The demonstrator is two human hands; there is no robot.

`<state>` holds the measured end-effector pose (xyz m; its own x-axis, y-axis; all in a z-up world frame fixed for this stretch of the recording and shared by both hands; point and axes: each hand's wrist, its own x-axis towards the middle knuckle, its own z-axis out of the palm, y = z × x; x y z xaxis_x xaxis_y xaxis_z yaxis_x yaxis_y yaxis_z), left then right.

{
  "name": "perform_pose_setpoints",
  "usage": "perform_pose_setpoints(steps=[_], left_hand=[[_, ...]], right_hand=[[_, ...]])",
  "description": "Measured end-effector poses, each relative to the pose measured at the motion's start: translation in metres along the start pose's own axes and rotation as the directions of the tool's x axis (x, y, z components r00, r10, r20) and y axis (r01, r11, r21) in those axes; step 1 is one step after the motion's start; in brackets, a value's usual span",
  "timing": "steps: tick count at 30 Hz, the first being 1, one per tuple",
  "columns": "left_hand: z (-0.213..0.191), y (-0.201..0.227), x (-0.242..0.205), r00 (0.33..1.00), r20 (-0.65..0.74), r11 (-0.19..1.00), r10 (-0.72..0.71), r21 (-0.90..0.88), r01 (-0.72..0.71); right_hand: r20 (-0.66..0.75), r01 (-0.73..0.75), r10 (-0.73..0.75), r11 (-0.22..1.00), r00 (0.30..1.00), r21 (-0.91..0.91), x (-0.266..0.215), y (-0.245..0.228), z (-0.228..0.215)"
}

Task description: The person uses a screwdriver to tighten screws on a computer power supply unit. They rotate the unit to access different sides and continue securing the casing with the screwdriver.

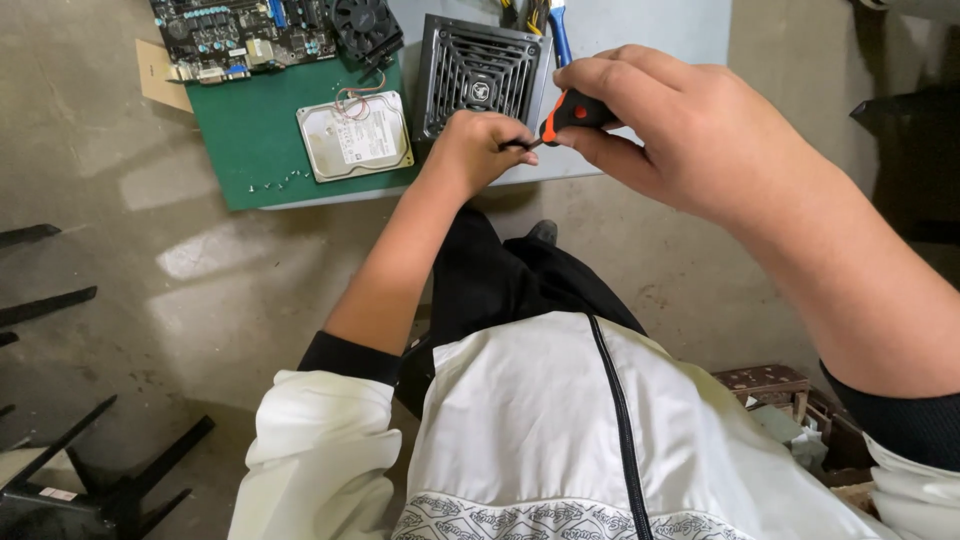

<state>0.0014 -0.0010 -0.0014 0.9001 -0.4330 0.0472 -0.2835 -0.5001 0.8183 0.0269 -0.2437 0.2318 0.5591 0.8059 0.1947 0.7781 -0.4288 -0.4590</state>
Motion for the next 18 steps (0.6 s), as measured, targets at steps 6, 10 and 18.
perform_pose_setpoints(steps=[6,10,18], left_hand=[[-0.0010,0.0017,0.0009,1.000,0.005,0.999,-0.025,-0.045,0.025],[0.0027,-0.0023,0.0006,0.998,0.019,0.998,-0.053,-0.015,0.053],[0.0016,-0.0015,0.0007,1.000,-0.001,0.999,-0.014,-0.051,0.014]], right_hand=[[-0.012,0.010,-0.010,1.000,1.000,-0.001,-0.0019,0.0003,0.0006],[-0.008,0.008,-0.008,1.000,1.000,0.015,-0.0022,0.0012,0.0035],[0.006,0.008,-0.008,1.000,1.000,-0.004,-0.0010,-0.0005,0.0028]])
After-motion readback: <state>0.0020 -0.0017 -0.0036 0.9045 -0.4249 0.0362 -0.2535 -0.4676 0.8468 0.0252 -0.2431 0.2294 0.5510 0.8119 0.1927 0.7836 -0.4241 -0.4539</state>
